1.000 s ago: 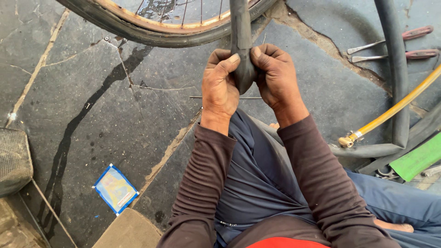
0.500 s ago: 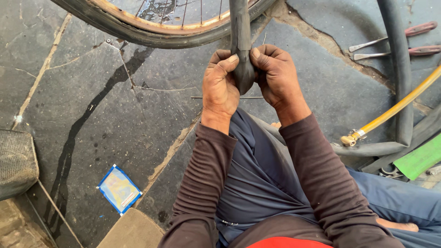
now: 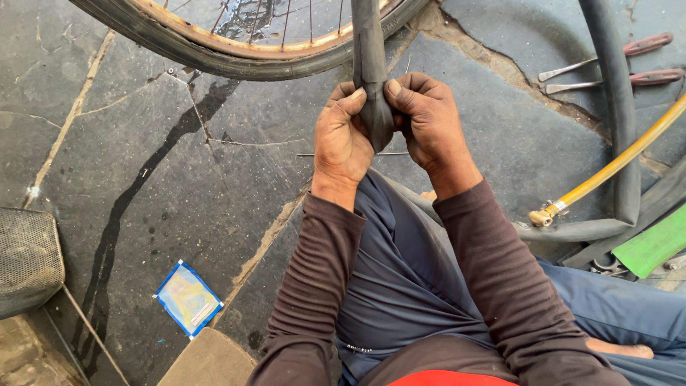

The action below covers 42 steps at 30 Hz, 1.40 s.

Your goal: The person sits on the floor and repairs a bicycle inner tube by applying glue, attaching a patch, and using a hammer to secure it. They then use a tool to manipulate the tube valve and inspect the tube before placing it on the floor.

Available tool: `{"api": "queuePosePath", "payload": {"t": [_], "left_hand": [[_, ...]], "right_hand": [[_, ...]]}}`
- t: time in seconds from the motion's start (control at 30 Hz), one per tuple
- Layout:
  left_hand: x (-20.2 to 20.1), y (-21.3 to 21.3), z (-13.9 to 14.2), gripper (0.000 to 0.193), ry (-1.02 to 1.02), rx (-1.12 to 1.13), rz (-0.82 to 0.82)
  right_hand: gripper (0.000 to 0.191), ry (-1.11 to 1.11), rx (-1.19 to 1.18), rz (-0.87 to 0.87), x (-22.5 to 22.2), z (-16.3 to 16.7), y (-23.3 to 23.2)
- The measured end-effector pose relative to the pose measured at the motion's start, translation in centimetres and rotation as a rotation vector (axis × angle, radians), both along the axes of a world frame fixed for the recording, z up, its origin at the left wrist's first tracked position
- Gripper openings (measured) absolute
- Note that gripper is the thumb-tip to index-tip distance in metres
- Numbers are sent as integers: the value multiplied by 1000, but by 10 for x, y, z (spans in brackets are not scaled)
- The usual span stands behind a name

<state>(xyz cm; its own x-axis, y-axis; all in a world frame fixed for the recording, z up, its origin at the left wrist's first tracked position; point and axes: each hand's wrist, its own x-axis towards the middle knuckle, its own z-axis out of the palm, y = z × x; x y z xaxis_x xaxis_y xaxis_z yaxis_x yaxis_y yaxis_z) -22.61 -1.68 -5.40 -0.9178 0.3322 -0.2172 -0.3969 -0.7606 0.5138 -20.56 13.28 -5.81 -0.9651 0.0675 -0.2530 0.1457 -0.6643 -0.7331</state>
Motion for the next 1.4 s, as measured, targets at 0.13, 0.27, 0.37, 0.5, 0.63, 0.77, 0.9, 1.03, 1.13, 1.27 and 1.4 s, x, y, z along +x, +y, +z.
{"api": "queuePosePath", "payload": {"t": [0.13, 0.27, 0.37, 0.5, 0.63, 0.77, 0.9, 1.03, 1.13, 1.27, 1.4], "left_hand": [[0, 0, 1, 12, -3, -13, 13], [-1, 1, 4, 10, 19, -39, 9], [-1, 2, 5, 12, 37, -66, 35], [-4, 3, -1, 14, 67, -41, 46], [-14, 5, -13, 21, 1, -104, 139], [-25, 7, -26, 25, -8, -99, 160], [-31, 13, -34, 25, 64, -198, 189], [-35, 24, -36, 22, 233, -438, 324], [-37, 30, -33, 19, 309, -708, 440], [-39, 31, -26, 14, 430, -1124, 607], [-39, 30, -20, 13, 521, -1219, 652]], "right_hand": [[14, -6, -28, 8, -1, -1, -1], [15, -27, -52, 5, -3, -3, -1], [17, 16, -34, 29, -1, -5, 1], [22, 47, 133, 42, 4, -5, 9], [24, 27, 436, 28, 18, -4, 37], [27, -58, 929, 53, 56, -9, 94], [32, -30, 1579, 149, 116, -29, 160], [36, -97, 1916, 427, 173, -57, 199], [44, 196, 1929, 357, 199, -72, 207], [49, 178, 1947, 429, 200, -80, 203], [34, 194, 1965, 440, 188, -76, 198]]}}
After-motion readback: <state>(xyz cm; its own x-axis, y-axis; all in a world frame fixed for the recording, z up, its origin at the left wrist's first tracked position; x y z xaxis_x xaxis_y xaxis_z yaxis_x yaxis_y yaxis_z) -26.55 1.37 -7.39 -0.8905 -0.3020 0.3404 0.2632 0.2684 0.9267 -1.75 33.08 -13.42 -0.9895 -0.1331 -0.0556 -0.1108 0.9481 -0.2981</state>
